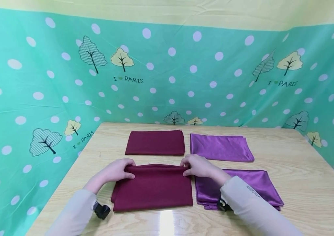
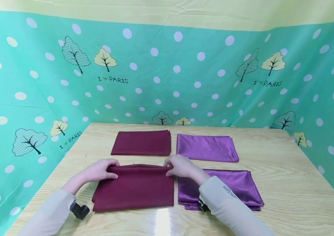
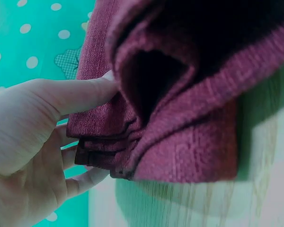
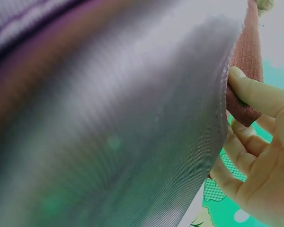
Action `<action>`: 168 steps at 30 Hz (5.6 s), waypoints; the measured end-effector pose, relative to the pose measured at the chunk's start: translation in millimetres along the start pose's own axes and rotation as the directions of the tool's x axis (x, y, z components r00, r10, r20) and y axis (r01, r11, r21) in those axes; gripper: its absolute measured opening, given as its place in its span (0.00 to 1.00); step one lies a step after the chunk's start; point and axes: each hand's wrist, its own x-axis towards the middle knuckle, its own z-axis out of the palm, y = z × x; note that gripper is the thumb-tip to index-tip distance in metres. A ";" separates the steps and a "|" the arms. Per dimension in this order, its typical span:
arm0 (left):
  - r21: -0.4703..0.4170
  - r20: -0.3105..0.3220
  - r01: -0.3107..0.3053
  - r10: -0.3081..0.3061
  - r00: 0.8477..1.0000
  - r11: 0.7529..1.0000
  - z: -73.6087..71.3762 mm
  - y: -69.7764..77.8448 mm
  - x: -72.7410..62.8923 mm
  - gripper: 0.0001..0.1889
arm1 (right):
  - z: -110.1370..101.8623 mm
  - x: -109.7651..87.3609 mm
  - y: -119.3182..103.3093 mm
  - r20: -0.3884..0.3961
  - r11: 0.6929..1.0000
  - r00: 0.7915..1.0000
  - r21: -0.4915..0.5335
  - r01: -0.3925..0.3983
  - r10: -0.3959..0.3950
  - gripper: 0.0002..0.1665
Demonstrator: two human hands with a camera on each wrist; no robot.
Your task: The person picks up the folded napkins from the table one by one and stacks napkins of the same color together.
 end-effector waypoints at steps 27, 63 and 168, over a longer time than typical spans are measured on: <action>-0.119 -0.045 -0.026 0.021 0.999 0.993 0.8 -12.8 -8.8 0.07 | -7.1 1.0 3.5 -0.064 0.986 0.995 0.146 0.084 -0.076 0.10; -0.169 -0.124 -0.014 -0.007 0.992 0.985 -10.5 -5.3 -4.2 0.10 | -20.3 1.5 7.1 -0.122 0.968 0.993 0.248 0.038 -0.008 0.12; -0.235 -0.406 0.078 -0.171 0.898 0.969 -62.5 2.5 34.0 0.07 | -72.5 36.3 -2.1 -0.259 0.976 0.966 0.212 0.047 0.010 0.12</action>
